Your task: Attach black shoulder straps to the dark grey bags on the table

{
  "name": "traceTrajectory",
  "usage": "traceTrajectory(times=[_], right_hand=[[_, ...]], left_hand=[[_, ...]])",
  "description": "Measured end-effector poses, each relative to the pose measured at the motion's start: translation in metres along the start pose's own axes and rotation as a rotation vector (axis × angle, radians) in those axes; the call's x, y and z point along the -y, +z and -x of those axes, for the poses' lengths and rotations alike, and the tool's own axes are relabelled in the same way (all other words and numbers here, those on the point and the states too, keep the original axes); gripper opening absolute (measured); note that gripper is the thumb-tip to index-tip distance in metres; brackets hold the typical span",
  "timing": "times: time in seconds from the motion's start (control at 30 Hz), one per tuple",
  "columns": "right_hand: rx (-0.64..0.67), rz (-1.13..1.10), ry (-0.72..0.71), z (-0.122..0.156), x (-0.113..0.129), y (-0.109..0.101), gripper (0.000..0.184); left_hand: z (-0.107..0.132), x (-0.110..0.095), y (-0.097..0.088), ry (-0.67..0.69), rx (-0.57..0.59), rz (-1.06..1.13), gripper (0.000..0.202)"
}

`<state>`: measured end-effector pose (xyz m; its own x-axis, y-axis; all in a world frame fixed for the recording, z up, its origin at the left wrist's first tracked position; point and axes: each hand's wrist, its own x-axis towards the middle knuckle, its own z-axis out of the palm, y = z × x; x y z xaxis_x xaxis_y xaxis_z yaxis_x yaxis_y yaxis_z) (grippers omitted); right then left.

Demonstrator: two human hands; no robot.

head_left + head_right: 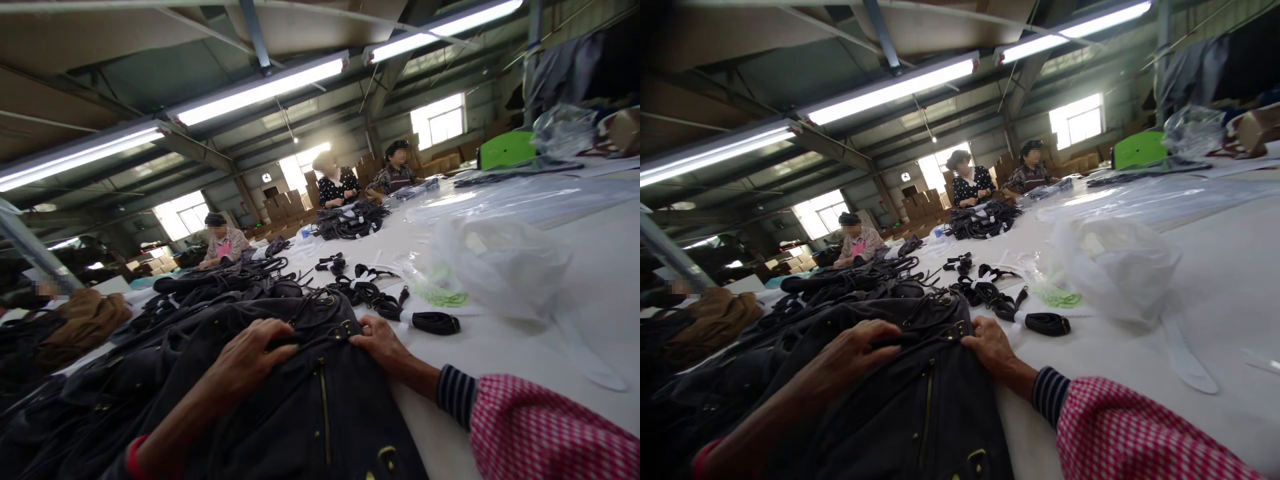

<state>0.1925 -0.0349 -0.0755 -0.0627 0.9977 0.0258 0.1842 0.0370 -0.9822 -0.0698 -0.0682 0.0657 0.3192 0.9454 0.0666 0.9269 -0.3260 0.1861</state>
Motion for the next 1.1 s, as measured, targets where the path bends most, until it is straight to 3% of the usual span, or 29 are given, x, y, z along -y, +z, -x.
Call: traceTrajectory(times=[0.07,0.13,0.23,0.33,0.43,0.57,0.67,0.73,0.83,0.93,1.1], right_hand=[[-0.056,0.182,-0.111,0.005,-0.002,0.003,0.012],[-0.077,0.384,-0.204,0.008,-0.005,0.005,0.015],[-0.058,0.615,-0.281,0.01,-0.011,0.009,0.024],[-0.009,0.735,-0.33,0.01,-0.014,0.012,0.027],[0.048,0.769,-0.335,0.012,-0.016,0.012,0.028],[0.066,0.807,-0.321,0.008,-0.014,-0.003,0.021],[0.041,0.723,-0.365,-0.011,0.003,-0.026,0.03],[-0.068,0.614,-0.43,-0.034,0.025,-0.041,0.031],[-0.229,0.578,-0.519,-0.073,0.061,-0.051,0.023],[-0.12,0.641,-0.47,-0.104,0.079,-0.041,0.022],[-0.037,0.672,-0.457,-0.123,0.079,-0.022,0.018]], left_hand=[[-0.05,-0.041,0.011,0.014,-0.029,0.102,0.028],[-0.096,-0.067,0.034,-0.049,-0.059,0.147,0.018],[-0.147,-0.077,0.074,-0.171,-0.12,0.247,0.022],[-0.173,-0.069,0.103,-0.258,-0.144,0.43,0.022],[-0.184,-0.059,0.116,-0.292,-0.168,0.699,0.022],[-0.19,-0.048,0.114,-0.256,-0.231,1.088,0.021],[-0.192,-0.044,0.107,-0.193,-0.253,1.322,0.035],[-0.192,-0.044,0.103,-0.154,-0.241,1.418,0.034],[-0.193,-0.046,0.101,-0.123,-0.227,1.453,0.038],[-0.196,-0.046,0.102,-0.124,-0.273,1.397,0.04],[-0.199,-0.039,0.102,-0.167,-0.451,1.197,0.033]])
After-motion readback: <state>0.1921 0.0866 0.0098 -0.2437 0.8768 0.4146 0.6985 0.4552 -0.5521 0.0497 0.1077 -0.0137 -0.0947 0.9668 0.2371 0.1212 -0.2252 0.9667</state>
